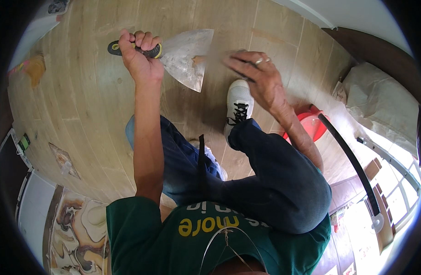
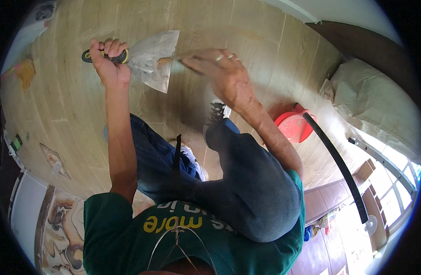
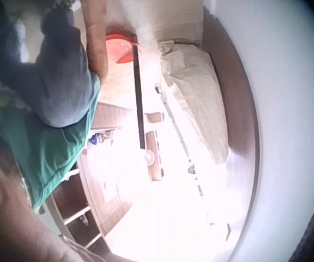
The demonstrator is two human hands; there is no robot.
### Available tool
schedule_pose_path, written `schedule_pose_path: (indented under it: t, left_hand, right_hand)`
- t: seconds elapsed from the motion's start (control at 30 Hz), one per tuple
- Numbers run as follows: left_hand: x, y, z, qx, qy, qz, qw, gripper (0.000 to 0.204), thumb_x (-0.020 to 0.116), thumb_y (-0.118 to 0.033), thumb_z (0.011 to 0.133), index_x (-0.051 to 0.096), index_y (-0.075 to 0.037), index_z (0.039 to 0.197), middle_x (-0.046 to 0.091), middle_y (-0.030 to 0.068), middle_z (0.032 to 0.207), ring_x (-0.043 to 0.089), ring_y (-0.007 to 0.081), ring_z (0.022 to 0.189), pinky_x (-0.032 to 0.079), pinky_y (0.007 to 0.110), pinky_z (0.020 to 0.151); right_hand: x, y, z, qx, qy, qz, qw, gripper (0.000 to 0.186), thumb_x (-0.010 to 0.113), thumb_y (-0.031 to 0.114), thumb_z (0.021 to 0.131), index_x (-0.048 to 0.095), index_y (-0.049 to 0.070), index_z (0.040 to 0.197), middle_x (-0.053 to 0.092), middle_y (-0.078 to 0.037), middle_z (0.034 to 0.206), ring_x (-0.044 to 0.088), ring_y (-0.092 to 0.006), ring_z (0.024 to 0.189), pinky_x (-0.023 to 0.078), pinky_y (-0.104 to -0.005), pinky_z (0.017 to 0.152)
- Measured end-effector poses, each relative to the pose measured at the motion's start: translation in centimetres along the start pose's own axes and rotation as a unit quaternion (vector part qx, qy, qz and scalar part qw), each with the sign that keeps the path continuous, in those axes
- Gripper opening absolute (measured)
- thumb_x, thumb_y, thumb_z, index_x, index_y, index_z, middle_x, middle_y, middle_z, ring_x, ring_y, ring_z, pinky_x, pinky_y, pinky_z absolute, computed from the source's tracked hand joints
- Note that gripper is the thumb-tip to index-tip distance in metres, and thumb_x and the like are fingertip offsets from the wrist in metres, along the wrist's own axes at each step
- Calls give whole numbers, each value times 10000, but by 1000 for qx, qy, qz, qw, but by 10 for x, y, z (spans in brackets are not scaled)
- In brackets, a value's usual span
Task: The person applies grout into the gaps between floor tiles using a small trowel and a putty knife. They scrape excess grout from the tile surface and move across the room to treat multiple sections of the tiled floor.
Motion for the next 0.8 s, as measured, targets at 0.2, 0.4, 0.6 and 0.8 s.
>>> schedule_pose_path:
  t: [0.2, 0.4, 0.6, 0.8]
  left_hand:
    - [11, 5, -9, 21, -9, 41, 999, 287, 614, -281, 915, 407, -133, 782, 388, -10, 683, 363, 108, 581, 335, 274, 546]
    - [18, 12, -17, 41, -33, 63, 997, 277, 615, -270, 906, 403, -134, 789, 388, -11, 679, 352, 106, 573, 333, 272, 541]
    - [6, -3, -5, 34, -8, 34, 999, 242, 580, -242, 921, 412, -130, 789, 391, -12, 675, 341, 103, 573, 332, 262, 563]
    - [10, -5, 3, 15, 8, 36, 999, 227, 558, -204, 928, 419, -129, 765, 376, -11, 658, 343, 102, 573, 320, 260, 558]
  right_hand:
    - [17, 7, 3, 33, 48, -67, 996, 547, 546, 24, 768, 629, 299, 1234, 606, 38, 1167, 567, -219, 1081, 467, -452, 915]
    - [30, 17, -10, 27, 63, -32, 997, 594, 543, -42, 697, 661, 272, 1188, 623, 21, 1113, 580, -235, 1050, 485, -389, 879]
    - [35, -23, -40, 13, 211, 89, 973, 458, 556, -57, 808, 680, 206, 1162, 646, -27, 1159, 609, -244, 1025, 481, -340, 914]
    - [-42, -247, -109, 178, -7, -182, 967, 484, 532, -43, 834, 635, 203, 1237, 642, -91, 1144, 594, -320, 1039, 471, -411, 894]
Point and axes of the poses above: each hand's wrist, its own z-axis towards the middle knuckle, its own x-axis out of the palm, y = z × x, the point moved 10 cm from there along z, towards the middle knuckle
